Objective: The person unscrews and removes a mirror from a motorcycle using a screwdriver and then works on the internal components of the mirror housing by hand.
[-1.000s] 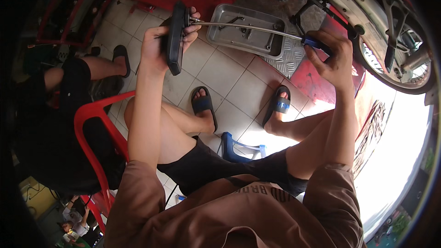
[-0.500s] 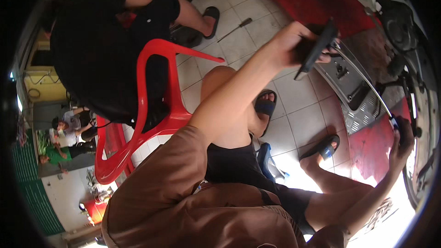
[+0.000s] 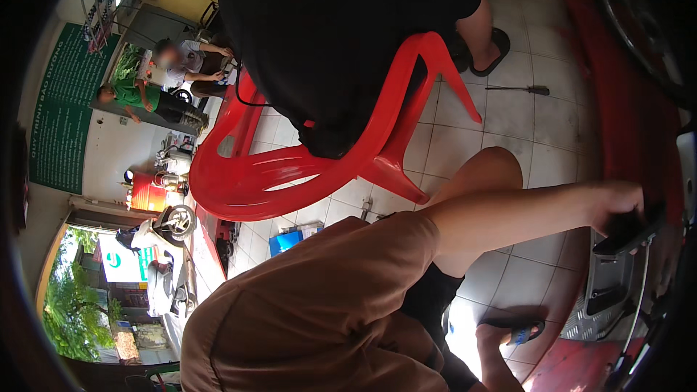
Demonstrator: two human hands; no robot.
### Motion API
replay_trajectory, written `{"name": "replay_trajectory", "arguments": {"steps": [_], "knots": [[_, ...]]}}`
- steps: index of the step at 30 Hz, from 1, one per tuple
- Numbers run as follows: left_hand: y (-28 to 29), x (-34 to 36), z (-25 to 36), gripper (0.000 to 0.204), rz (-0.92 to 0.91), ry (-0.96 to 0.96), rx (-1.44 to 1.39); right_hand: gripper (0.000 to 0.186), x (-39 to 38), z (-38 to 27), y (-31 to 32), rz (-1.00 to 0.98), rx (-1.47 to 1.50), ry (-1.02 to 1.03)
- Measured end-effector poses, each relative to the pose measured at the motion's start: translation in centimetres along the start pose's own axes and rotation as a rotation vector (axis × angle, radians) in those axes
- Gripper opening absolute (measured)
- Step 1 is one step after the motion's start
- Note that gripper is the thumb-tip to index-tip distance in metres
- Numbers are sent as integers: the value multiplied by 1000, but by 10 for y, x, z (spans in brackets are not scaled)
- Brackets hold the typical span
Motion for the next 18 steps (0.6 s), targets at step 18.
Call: {"name": "replay_trajectory", "arguments": {"steps": [18], "knots": [[28, 17, 3, 21, -29, 17, 122, 58, -86, -144, -159, -469, 439, 145]]}}
Point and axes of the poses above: each hand's wrist, its own x-axis towards the middle knuckle, its own y-axis out of the back of the hand, z = x × y, the point moved 2 cm from there along x, towards the middle knuckle, and after that the axes turned 10 degrees about -z, right-handed, at the moved point
